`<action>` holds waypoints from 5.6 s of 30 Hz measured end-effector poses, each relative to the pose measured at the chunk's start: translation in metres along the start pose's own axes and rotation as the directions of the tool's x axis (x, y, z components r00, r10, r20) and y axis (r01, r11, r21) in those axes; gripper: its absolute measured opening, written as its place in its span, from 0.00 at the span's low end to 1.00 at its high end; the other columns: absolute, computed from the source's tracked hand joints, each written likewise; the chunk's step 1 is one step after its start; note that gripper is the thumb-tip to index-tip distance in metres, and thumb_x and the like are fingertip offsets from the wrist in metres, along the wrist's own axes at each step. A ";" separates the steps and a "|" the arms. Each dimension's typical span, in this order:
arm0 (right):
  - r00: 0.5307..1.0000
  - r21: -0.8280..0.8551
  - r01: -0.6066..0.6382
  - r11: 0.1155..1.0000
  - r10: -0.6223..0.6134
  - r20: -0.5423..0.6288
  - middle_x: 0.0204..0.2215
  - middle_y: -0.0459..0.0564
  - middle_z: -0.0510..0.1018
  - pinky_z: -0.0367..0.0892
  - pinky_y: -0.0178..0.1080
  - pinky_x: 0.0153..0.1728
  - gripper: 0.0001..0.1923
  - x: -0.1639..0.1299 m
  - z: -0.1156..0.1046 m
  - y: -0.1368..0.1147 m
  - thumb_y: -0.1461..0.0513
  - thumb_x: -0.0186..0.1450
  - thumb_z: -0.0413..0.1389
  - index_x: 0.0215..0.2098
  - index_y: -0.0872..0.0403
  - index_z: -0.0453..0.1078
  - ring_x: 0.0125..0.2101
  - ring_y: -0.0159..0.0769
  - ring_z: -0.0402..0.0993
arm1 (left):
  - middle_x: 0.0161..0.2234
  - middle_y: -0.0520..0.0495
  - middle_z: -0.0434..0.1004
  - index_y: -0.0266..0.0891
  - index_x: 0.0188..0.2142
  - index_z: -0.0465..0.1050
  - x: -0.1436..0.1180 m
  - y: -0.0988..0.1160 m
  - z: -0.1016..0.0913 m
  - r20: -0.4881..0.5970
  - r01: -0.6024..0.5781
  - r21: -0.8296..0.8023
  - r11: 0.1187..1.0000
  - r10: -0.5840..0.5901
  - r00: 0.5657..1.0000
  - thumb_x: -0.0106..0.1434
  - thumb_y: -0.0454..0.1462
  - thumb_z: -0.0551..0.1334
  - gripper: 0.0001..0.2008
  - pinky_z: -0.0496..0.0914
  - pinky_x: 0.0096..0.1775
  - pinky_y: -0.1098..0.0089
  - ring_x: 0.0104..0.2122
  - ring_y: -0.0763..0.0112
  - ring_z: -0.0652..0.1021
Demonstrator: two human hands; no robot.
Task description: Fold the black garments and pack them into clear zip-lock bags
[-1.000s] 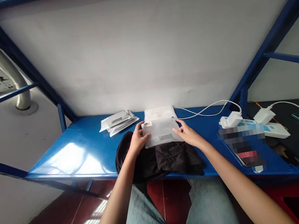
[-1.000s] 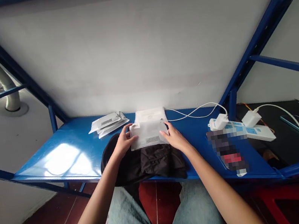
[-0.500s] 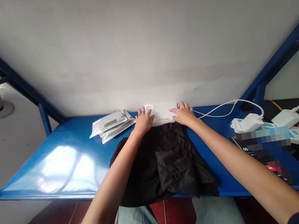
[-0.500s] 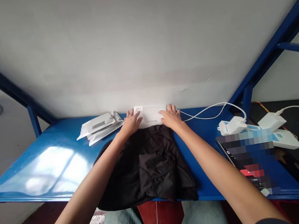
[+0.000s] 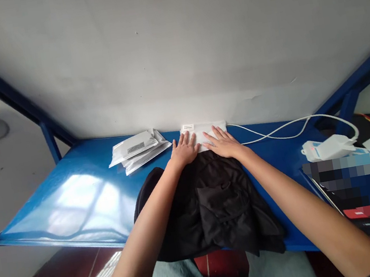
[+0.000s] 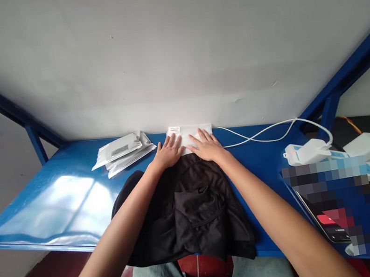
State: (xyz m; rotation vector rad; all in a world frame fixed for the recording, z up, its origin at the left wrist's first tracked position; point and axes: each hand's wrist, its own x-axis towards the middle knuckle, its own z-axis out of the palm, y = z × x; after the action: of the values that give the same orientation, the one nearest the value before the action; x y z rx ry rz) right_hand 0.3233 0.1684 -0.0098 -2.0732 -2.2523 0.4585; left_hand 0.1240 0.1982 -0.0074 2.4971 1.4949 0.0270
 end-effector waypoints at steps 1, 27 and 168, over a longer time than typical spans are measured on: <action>1.000 -0.004 -0.006 1.000 0.006 -0.001 0.77 0.49 0.33 0.35 0.55 0.71 0.39 0.001 -0.001 -0.002 0.38 0.73 0.38 0.77 0.41 0.41 0.75 0.49 0.29 | 0.76 0.40 0.37 0.41 0.75 0.44 0.001 0.001 0.000 -0.003 0.006 0.004 1.000 -0.006 1.000 0.77 0.49 0.41 0.32 0.45 0.69 0.38 0.74 0.50 0.44; 0.948 0.707 0.060 0.705 0.180 -0.261 0.45 0.52 0.79 0.77 0.44 0.39 0.35 -0.224 -0.011 -0.033 0.49 0.64 0.61 0.67 0.46 0.63 0.32 0.38 0.79 | 0.60 0.36 0.71 0.43 0.66 0.61 -0.193 0.118 -0.009 -0.389 -0.056 -0.542 0.839 -0.191 0.901 0.68 0.31 0.59 0.27 0.70 0.57 0.55 0.60 0.53 0.73; 0.929 -0.010 0.307 0.952 -0.302 -0.212 0.53 0.56 0.77 0.67 0.49 0.57 0.26 -0.057 -0.032 -0.147 0.46 0.74 0.43 0.59 0.47 0.71 0.54 0.48 0.74 | 0.52 0.40 0.79 0.40 0.58 0.70 -0.243 -0.125 -0.044 -0.622 -0.042 -0.600 0.799 -0.433 0.653 0.73 0.39 0.54 0.17 0.74 0.52 0.63 0.50 0.62 0.80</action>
State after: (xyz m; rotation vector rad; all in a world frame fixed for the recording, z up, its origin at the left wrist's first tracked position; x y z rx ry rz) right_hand 0.1940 0.1092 0.0663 -1.6272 -2.3648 0.2307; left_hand -0.1070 0.0511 0.0349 1.8308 1.6646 1.4023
